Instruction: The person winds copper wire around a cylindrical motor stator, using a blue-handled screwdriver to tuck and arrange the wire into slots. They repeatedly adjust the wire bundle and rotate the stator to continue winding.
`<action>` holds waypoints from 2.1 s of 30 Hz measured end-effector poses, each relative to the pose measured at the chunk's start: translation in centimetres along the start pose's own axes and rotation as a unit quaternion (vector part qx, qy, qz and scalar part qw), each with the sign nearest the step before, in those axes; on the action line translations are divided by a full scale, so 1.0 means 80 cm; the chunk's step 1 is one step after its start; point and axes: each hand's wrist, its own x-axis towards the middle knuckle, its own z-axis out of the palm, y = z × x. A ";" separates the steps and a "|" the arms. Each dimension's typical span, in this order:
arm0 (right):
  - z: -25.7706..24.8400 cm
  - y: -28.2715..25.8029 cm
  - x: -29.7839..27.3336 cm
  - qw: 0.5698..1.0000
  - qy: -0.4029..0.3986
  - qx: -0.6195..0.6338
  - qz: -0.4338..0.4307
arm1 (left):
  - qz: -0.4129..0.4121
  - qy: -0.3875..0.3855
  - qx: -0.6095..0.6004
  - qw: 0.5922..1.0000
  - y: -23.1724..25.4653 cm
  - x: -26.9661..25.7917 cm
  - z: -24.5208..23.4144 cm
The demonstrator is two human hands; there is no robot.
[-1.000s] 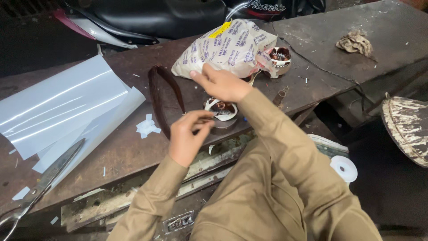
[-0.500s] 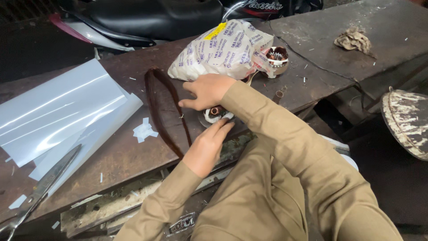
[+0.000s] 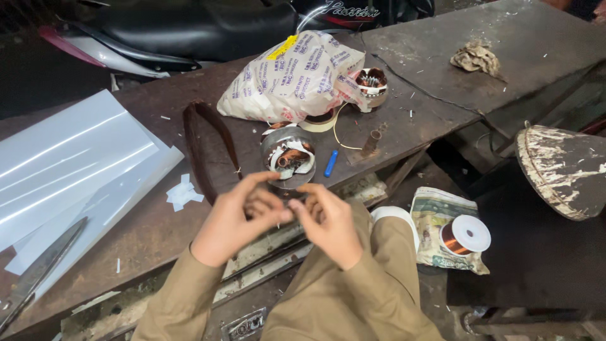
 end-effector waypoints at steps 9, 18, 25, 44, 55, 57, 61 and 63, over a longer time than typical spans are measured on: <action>0.018 0.011 0.008 0.982 0.066 -0.072 -0.161 | 0.013 0.152 0.174 0.973 0.005 0.017 -0.077; -0.016 0.017 0.022 0.960 0.170 -0.157 -0.160 | 0.143 -0.112 -0.094 0.979 0.008 0.096 -0.117; 0.003 -0.003 0.048 0.940 0.183 -0.195 -0.212 | 0.198 -0.106 -0.077 0.971 -0.039 0.197 -0.044; -0.049 0.018 0.077 0.829 -0.037 -0.407 -0.381 | 0.213 0.019 -0.135 0.967 -0.069 0.181 0.008; -0.044 0.037 0.097 0.850 -0.102 -0.373 -0.357 | 0.197 0.009 -0.160 0.967 -0.075 0.186 0.007; -0.041 0.045 0.096 0.858 -0.099 -0.363 -0.348 | 0.182 0.013 -0.160 0.970 -0.075 0.186 0.008; -0.034 0.037 0.086 0.869 -0.105 -0.355 -0.329 | 0.200 0.009 -0.152 0.968 -0.077 0.185 0.006; -0.043 0.019 0.086 0.870 -0.119 -0.370 -0.303 | 0.193 0.000 -0.151 0.970 -0.076 0.186 0.004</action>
